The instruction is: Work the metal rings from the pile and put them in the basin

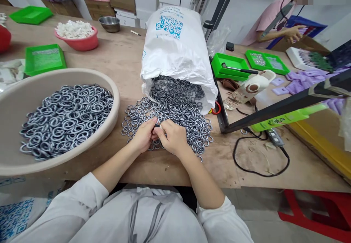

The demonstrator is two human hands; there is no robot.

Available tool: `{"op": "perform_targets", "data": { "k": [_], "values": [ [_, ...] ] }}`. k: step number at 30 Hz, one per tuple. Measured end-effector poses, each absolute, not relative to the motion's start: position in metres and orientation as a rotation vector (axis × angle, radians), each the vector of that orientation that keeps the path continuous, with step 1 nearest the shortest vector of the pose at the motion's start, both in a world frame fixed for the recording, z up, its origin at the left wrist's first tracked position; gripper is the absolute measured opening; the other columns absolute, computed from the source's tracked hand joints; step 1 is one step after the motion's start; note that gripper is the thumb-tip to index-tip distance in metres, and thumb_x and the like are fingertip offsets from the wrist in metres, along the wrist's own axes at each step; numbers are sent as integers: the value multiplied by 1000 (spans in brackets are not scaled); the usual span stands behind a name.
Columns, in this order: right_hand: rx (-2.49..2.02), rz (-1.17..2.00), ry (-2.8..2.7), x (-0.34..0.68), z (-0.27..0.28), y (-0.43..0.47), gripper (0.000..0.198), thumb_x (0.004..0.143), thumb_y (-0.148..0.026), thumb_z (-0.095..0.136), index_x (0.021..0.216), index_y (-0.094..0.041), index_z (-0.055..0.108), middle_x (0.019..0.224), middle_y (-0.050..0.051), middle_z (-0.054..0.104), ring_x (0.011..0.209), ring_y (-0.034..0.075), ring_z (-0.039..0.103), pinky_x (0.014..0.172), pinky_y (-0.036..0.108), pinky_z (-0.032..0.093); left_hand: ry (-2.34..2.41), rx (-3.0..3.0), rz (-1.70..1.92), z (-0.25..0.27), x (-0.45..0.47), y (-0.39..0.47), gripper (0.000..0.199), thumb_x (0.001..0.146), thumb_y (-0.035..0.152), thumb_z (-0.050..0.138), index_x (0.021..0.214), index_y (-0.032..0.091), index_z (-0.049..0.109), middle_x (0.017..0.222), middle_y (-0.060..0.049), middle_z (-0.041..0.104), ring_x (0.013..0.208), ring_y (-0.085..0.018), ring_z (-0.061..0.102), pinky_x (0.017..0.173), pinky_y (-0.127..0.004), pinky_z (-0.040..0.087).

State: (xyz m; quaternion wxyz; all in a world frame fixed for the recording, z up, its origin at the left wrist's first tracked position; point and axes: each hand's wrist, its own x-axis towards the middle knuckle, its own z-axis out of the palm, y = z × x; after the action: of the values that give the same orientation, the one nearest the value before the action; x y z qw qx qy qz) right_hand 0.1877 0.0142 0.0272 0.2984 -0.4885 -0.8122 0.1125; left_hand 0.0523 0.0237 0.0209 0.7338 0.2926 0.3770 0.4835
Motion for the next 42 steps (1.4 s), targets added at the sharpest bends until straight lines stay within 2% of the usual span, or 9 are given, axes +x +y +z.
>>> {"op": "perform_targets", "data": {
  "k": [10, 16, 20, 23, 26, 29, 32, 36, 42],
  "values": [
    [-1506, 548, -1725, 213, 24, 37, 44, 98, -51, 37, 64, -24, 35, 58, -3, 39, 57, 14, 39, 58, 28, 27, 669, 767, 862, 24, 50, 11, 51, 77, 59, 70, 63, 18, 43, 51, 8, 38, 39, -3, 33, 41, -18, 34],
    [-1599, 554, -1840, 212, 33, 44, 37, 97, -52, 42, 81, -22, 54, 69, -1, 55, 65, 15, 51, 62, 27, 33, 804, 736, 1023, 14, 40, 24, 44, 75, 54, 73, 80, 12, 63, 64, 0, 60, 48, -6, 53, 48, -18, 45],
    [-1930, 295, -2195, 203, 31, 66, 27, 90, -47, 59, 89, -21, 65, 96, 8, 69, 83, 22, 61, 66, 29, 35, 853, 640, 1167, 12, 29, 36, 34, 80, 35, 73, 104, 12, 67, 69, 0, 65, 54, -7, 59, 57, -19, 52],
    [-2002, 180, -2337, 202, 25, 81, 19, 90, -38, 59, 88, -21, 68, 102, 10, 70, 87, 24, 63, 67, 30, 37, 894, 518, 1213, 15, 25, 41, 17, 82, 19, 64, 97, 12, 66, 73, -2, 67, 59, -8, 63, 61, -20, 54],
    [-1914, 272, -2219, 207, 24, 84, 19, 90, -34, 57, 83, -20, 68, 94, 9, 69, 84, 23, 61, 69, 31, 39, 937, 428, 1184, 20, 25, 42, 11, 79, 7, 55, 86, 11, 62, 77, -4, 67, 60, -8, 64, 61, -22, 55],
    [-1621, 683, -1898, 209, 25, 75, 19, 85, -37, 62, 82, -19, 67, 75, 3, 64, 71, 18, 56, 65, 29, 40, 950, 413, 1121, 23, 27, 39, 15, 77, 2, 51, 82, 11, 61, 72, -1, 63, 54, -7, 58, 59, -24, 55],
    [-1306, 1023, -1588, 200, 23, 57, 24, 79, -43, 68, 86, -20, 67, 71, -1, 62, 64, 14, 53, 63, 28, 43, 866, 450, 1001, 23, 31, 32, 5, 83, 15, 59, 85, 12, 62, 65, 2, 54, 48, -5, 47, 51, -21, 50],
    [-1160, 1236, -1418, 184, 16, 40, 27, 79, -46, 69, 91, -22, 65, 66, -3, 62, 57, 14, 56, 61, 29, 47, 719, 522, 851, 22, 36, 24, 39, 79, 51, 73, 84, 14, 60, 66, 3, 50, 47, -4, 40, 43, -17, 38],
    [-1134, 1044, -1556, 182, 16, 34, 29, 82, -46, 64, 97, -21, 69, 87, 4, 69, 78, 19, 64, 75, 34, 51, 670, 587, 927, 21, 36, 22, 50, 70, 54, 81, 95, 16, 61, 62, 6, 45, 47, -4, 36, 44, -16, 34]
  ]
}}
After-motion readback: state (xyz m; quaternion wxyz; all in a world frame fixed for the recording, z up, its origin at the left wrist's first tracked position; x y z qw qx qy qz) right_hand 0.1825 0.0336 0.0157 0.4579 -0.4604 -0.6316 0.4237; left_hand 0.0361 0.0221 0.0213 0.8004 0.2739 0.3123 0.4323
